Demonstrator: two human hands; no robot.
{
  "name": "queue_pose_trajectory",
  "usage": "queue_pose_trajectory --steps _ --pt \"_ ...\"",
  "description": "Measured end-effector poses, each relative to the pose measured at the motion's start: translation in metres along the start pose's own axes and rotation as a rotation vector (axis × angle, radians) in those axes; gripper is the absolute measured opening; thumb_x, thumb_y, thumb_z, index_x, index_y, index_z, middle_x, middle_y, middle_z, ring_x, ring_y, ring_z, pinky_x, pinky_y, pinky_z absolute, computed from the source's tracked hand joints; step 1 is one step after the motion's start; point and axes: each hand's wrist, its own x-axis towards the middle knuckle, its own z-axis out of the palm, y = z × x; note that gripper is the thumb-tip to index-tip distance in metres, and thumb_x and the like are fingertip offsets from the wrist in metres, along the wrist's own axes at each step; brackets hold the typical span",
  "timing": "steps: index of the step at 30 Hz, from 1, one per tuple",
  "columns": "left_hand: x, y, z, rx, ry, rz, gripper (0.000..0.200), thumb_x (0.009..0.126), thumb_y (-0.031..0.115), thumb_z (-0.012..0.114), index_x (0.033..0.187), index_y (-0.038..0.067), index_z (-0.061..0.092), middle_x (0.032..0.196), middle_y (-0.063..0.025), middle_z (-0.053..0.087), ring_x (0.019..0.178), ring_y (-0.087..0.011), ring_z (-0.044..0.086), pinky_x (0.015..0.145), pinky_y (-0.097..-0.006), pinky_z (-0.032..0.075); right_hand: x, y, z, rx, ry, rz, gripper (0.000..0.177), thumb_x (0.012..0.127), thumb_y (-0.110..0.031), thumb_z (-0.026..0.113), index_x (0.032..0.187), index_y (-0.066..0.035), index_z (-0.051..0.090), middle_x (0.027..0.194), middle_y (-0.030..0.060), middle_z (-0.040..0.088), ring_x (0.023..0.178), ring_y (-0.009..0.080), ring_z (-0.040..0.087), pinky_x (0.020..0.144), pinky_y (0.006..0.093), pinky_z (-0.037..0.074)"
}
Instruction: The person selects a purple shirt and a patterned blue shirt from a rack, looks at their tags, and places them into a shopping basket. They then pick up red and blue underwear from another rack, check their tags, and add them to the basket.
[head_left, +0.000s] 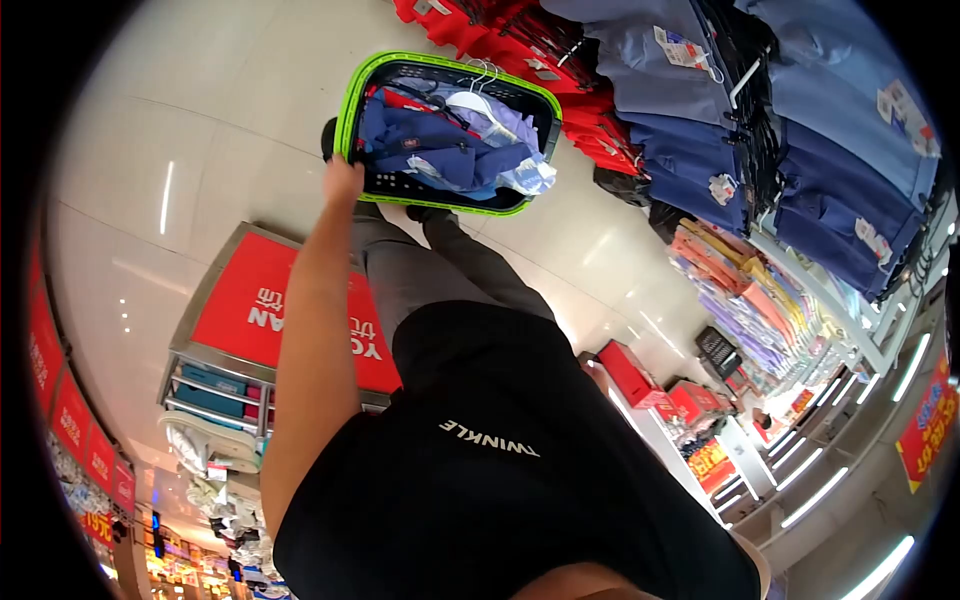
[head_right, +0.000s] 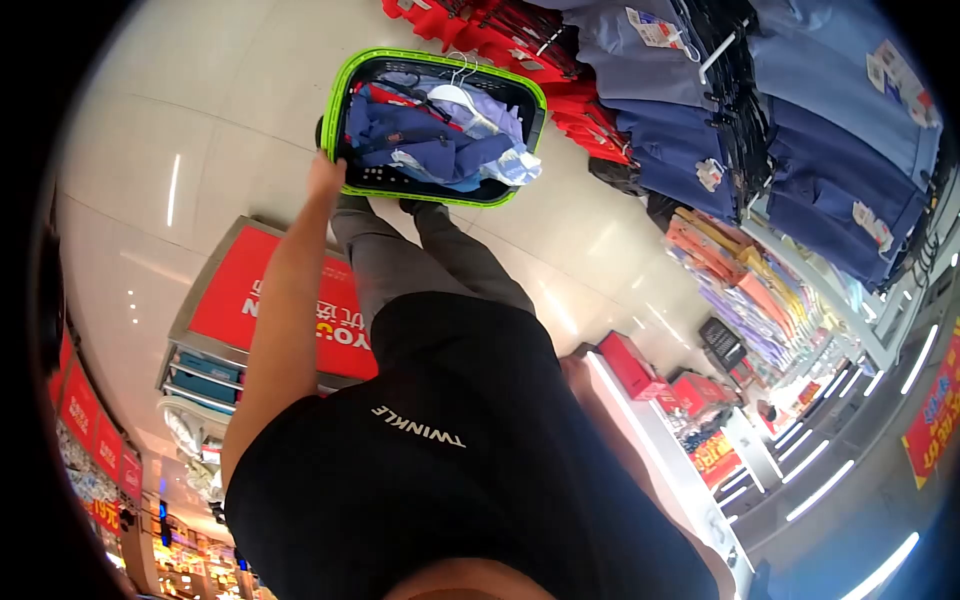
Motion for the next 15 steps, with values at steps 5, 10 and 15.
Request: queue_pose_trajectory --steps 5,10,15 --pt "0.063 0.028 0.001 -0.024 0.007 -0.063 0.057 0.077 0.035 0.063 0.124 0.006 0.048 0.124 -0.0178 0.056 0.114 -0.0367 0.056 0.095 -0.0461 0.046 -0.036 -0.003 -0.004 0.29 -0.041 0.308 0.02 0.091 -0.019 0.056 0.093 -0.002 0.067 0.085 0.0071 0.067 0.077 0.0151 0.062 0.073 0.031 0.049" --pt "0.077 0.032 0.014 -0.076 -0.143 -0.159 0.066 0.076 0.038 0.065 0.13 0.006 0.045 0.128 -0.0183 0.055 0.118 -0.0349 0.054 0.097 -0.0445 0.045 -0.046 0.003 -0.002 0.357 -0.057 0.402 0.021 0.091 -0.02 0.056 0.093 -0.002 0.067 0.084 0.0076 0.067 0.077 0.0164 0.062 0.073 0.0317 0.049" --pt "0.071 0.032 0.008 -0.111 -0.09 -0.143 0.065 0.075 0.039 0.066 0.127 0.002 0.048 0.125 -0.0209 0.057 0.116 -0.0358 0.055 0.096 -0.0434 0.045 -0.04 0.007 0.004 0.38 -0.057 0.429 0.023 0.09 -0.022 0.055 0.093 -0.003 0.067 0.083 0.0081 0.067 0.077 0.0176 0.062 0.073 0.0323 0.049"
